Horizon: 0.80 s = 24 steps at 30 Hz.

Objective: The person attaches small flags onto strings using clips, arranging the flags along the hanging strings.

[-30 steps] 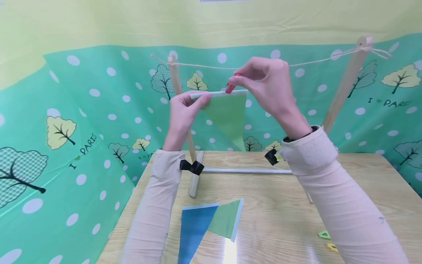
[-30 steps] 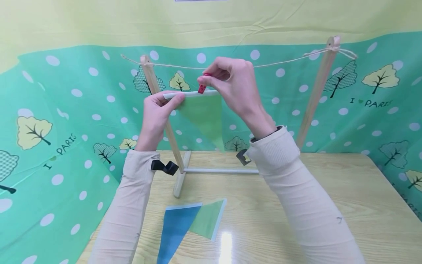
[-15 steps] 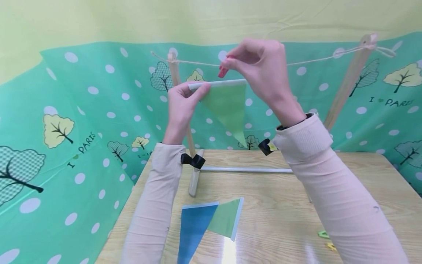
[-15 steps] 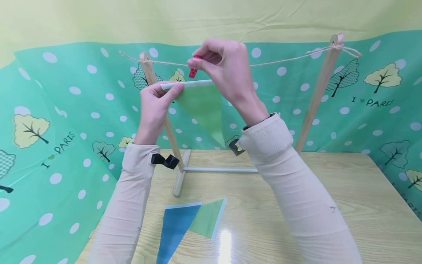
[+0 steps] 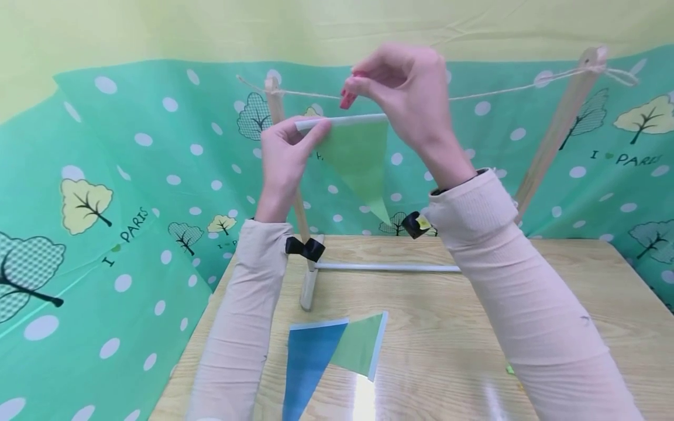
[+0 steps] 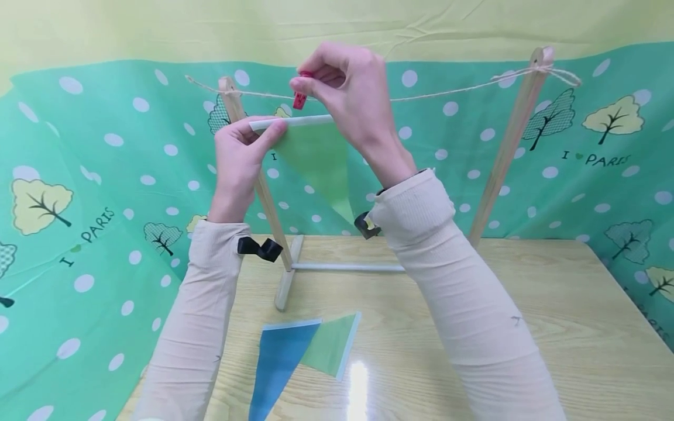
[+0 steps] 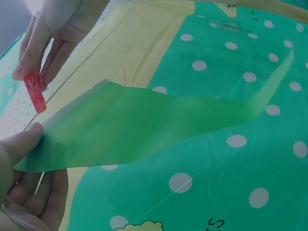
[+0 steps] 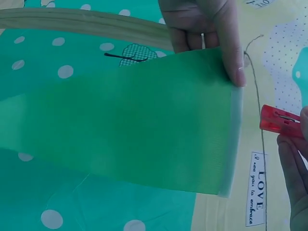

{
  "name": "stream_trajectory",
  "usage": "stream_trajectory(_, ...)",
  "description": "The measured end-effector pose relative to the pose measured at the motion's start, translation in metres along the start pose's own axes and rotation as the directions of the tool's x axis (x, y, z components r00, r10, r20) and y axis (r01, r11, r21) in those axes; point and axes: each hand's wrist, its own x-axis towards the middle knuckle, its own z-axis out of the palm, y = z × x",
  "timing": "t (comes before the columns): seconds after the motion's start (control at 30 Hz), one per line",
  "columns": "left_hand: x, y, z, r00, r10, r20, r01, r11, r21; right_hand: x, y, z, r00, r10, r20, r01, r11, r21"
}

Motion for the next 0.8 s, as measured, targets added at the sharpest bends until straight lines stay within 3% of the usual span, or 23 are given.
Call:
stream_trajectory(0.2,0.001,0.002,0.002,0.999,0.031,-0.004,-0.031,0.999,0.017,0.001,0.013,0.0,0.999,0.027,0.02,-0.026,0.999,-0.04)
stream_trajectory(0.47,0.003,0.002,0.002,0.998,0.024,-0.064,-0.02,0.999,0.049,-0.001,0.015,0.004,0.996,0.062,0.067,-0.055,0.994,-0.097)
stream_trajectory(0.8,0.003,0.003,0.004,0.996,0.025,-0.088,-0.024,1.0,0.008,-0.003,0.015,0.006,0.989,0.069,0.131,-0.054,0.992,-0.114)
